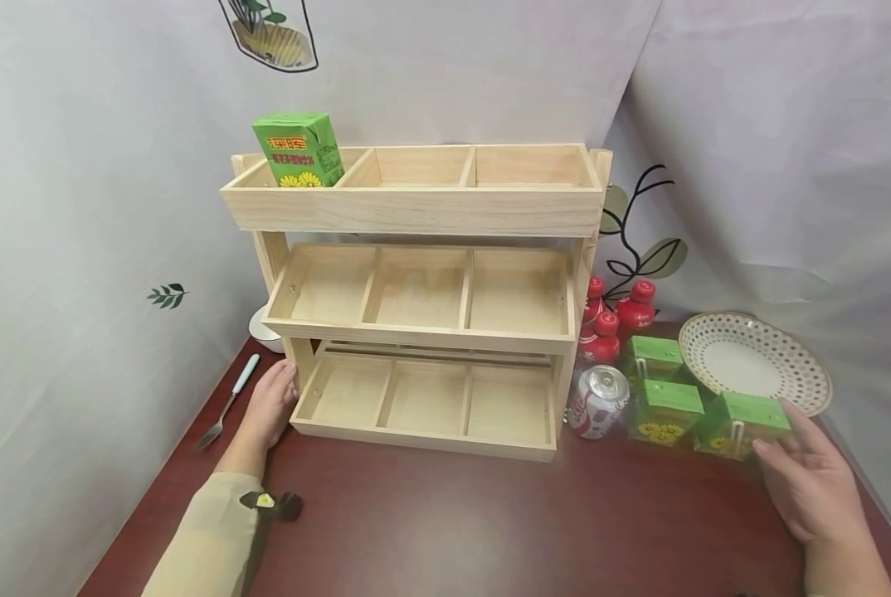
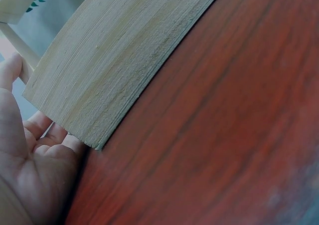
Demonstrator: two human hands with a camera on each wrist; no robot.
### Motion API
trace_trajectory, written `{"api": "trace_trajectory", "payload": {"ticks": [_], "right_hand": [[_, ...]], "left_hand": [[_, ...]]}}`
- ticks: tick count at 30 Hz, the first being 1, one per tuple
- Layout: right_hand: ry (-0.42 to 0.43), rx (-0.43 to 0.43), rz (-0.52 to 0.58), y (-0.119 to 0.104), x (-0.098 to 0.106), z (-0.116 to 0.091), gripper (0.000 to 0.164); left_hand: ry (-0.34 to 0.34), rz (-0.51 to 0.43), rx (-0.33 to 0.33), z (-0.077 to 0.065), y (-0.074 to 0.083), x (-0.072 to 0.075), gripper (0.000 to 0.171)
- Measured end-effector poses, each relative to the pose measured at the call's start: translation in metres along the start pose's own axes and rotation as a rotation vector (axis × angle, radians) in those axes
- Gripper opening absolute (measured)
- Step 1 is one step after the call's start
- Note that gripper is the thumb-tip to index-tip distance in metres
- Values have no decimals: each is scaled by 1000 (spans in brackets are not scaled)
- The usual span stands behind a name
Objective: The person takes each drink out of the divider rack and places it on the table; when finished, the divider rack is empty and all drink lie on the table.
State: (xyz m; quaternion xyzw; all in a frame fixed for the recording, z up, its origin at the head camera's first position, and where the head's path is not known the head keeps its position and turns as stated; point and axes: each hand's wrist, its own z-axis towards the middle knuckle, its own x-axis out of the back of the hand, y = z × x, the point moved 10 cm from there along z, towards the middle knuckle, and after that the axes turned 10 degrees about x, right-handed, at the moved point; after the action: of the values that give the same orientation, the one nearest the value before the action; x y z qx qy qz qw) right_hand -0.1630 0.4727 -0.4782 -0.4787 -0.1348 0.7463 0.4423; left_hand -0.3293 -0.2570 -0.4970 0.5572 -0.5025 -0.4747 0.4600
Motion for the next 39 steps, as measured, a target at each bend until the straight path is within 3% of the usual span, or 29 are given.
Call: {"api": "trace_trajectory", "payload": {"ticks": [4, 7, 13, 18, 22, 26, 30, 39], "right_hand": [[7, 0, 10, 0, 0, 1, 72], [4, -12, 85, 0, -1, 0, 71], [-20, 6, 294, -6, -4, 6, 53], [22, 63, 390, -11, -7, 12, 51], [110, 150, 226, -16, -11, 15, 43], [247, 183, -49, -16, -11, 17, 33], [391, 189, -215, -18, -5, 18, 30], [548, 166, -215, -21, 0, 23, 28]], "left_hand": [[6, 1, 4, 1, -1, 1, 44], [8, 5, 7, 2, -1, 1, 44], [1, 1, 0, 1, -1, -1, 42], [-9, -12, -6, 1, -1, -1, 39], [-11, -9, -5, 2, -1, 0, 38], [0, -18, -2, 2, -2, 2, 38], [-11, -14, 4, 0, -3, 3, 41], [-1, -9, -1, 1, 0, 2, 42]]}}
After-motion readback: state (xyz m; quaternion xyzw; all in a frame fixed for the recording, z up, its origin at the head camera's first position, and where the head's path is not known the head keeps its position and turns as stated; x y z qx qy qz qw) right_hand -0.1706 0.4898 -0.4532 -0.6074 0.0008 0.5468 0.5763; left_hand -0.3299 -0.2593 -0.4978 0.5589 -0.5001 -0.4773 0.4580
